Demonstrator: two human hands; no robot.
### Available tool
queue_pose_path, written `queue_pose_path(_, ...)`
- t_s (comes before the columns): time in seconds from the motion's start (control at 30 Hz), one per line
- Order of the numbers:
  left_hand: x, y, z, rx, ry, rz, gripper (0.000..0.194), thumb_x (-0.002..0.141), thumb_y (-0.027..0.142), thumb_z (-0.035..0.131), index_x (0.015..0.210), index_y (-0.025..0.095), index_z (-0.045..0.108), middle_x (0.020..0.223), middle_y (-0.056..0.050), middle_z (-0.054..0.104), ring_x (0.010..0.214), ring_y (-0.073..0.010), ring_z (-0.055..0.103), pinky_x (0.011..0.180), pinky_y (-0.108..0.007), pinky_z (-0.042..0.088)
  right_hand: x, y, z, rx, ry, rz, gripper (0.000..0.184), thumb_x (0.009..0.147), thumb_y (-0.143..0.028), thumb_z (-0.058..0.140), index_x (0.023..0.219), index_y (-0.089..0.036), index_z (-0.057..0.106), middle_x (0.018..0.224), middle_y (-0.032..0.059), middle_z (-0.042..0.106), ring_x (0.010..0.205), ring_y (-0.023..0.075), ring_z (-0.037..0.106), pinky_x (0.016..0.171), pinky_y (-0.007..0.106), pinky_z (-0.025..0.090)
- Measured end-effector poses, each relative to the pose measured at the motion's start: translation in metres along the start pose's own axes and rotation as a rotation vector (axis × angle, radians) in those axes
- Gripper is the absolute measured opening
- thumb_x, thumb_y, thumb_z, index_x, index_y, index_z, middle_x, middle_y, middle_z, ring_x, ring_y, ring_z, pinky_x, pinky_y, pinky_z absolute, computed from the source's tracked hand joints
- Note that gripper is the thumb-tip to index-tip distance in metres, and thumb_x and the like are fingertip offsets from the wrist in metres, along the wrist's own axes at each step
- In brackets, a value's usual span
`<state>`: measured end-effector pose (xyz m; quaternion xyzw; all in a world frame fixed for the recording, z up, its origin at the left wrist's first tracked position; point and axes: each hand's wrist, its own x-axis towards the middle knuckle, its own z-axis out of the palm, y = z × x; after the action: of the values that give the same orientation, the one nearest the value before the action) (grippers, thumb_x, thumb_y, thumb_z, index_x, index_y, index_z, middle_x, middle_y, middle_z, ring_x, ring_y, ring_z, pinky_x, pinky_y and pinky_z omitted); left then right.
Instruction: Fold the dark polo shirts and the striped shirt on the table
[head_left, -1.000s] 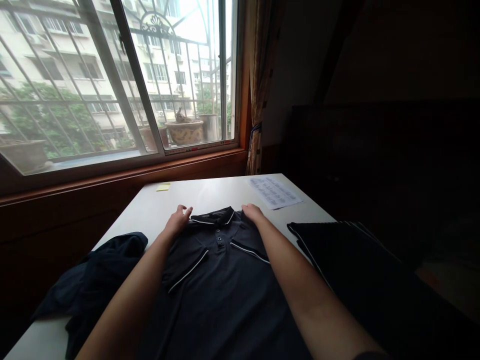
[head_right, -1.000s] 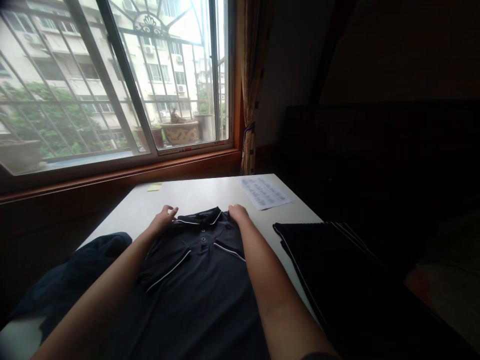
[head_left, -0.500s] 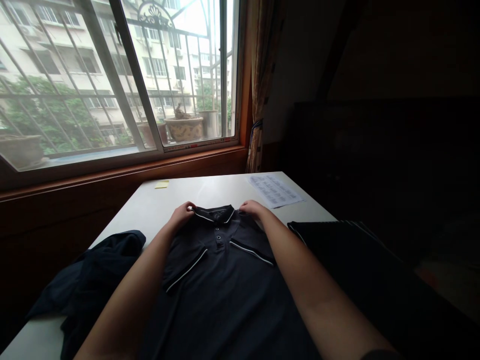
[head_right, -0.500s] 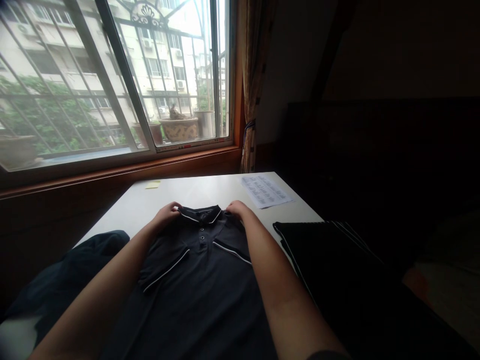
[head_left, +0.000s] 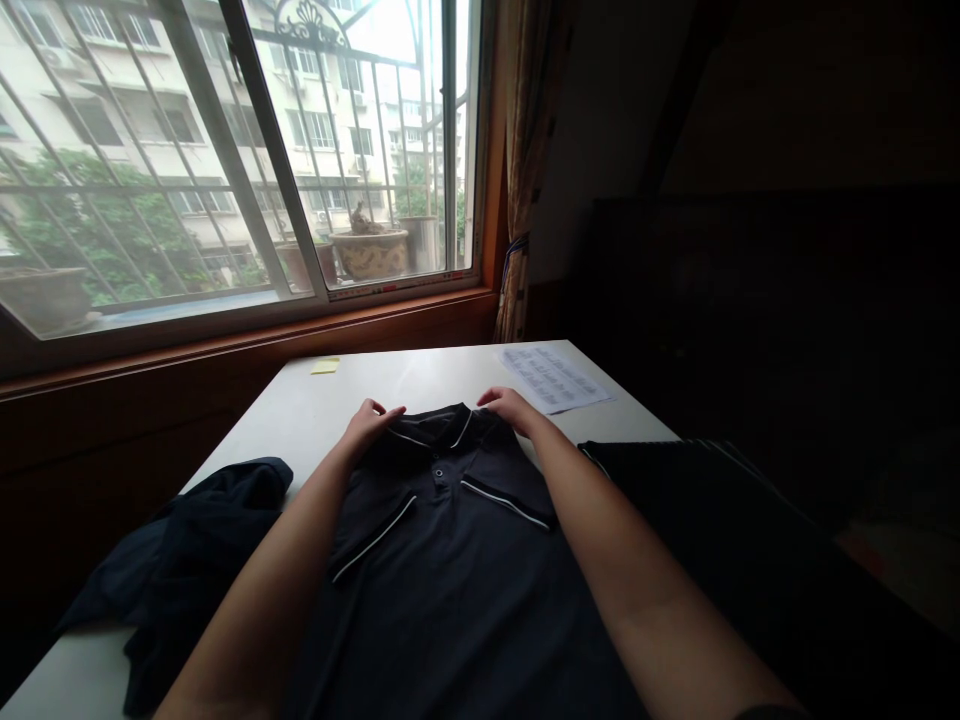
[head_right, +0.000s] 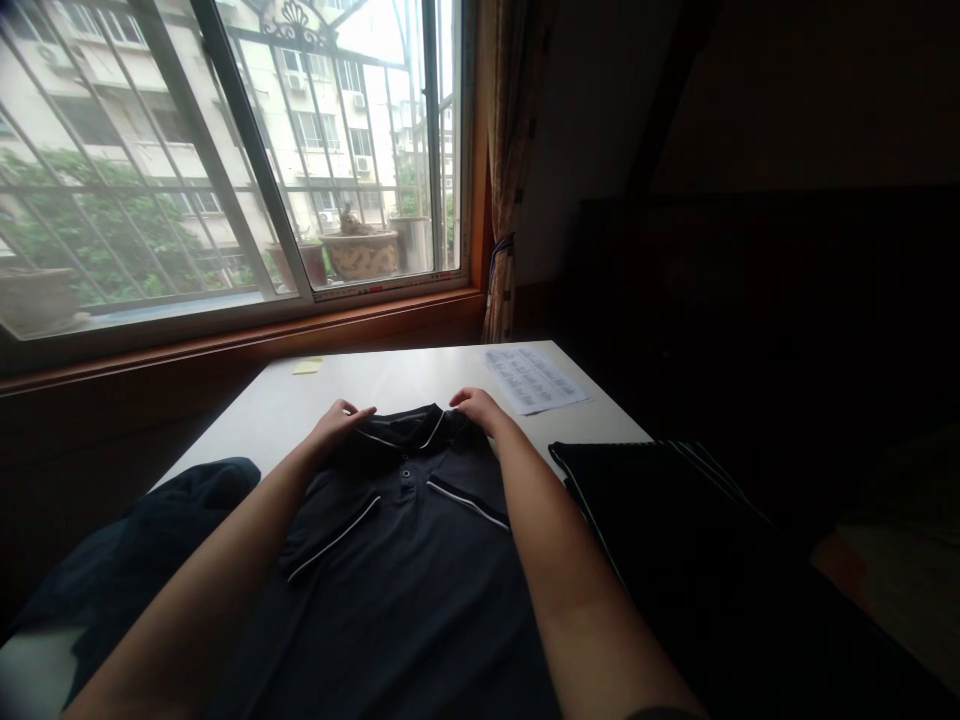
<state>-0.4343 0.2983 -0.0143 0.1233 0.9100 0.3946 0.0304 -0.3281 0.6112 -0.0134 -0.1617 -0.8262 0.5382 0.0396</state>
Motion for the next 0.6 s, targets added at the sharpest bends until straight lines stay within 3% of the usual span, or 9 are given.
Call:
queue_pose_path(0.1,-0.004,0.004,-0.001,-0.027,-0.138,0.026,0.052,0.061,0.062,0.077,0.086,0.018,0.068,0.085,-0.01,0.075,0.086,-0.0289,0.069,0.071,-0.032,0.049,0.003,-0.001,-0.004,-0.006,-0.051,0.038,0.016,0.074,-0.019,0.066,0.088,-0.016,0.071,0.073,0.0024,0.069,0.062,0.0127,0.06,0.057,0.021,0.045)
queue_pose_path(0.23,-0.009,0.009,-0.005,-0.086,-0.259,0.127,0.04,0.064,0.049,0.076,0.088,0.018,0.074,0.088,-0.008,0.076,0.088,-0.0271,0.07,0.076,-0.031,0.051,0.005,0.003,-0.009,-0.046,-0.134,0.1,0.014,0.073,-0.028,0.074,0.082,-0.017,0.073,0.066,0.0014,0.067,0.056,0.0115,0.055,0.055,0.022,0.043)
queue_pose_path(0.37,-0.007,0.01,-0.008,-0.113,-0.212,0.218,0.038,0.065,0.04,0.073,0.097,0.019,0.071,0.09,-0.004,0.074,0.091,-0.026,0.068,0.08,-0.033,0.051,0.006,0.008,-0.007,-0.035,-0.13,0.054,0.019,0.066,-0.017,0.077,0.085,-0.015,0.076,0.074,0.0041,0.072,0.065,0.0141,0.062,0.063,0.023,0.047)
queue_pose_path(0.6,-0.011,0.007,-0.002,-0.071,-0.062,0.279,0.016,0.067,0.023,0.064,0.083,0.022,0.063,0.081,0.0,0.069,0.083,-0.0225,0.065,0.079,-0.034,0.051,0.004,0.011,-0.004,-0.004,0.019,-0.101,0.03,0.061,-0.005,0.061,0.086,-0.015,0.073,0.075,0.0018,0.072,0.07,0.0157,0.065,0.066,0.023,0.05)
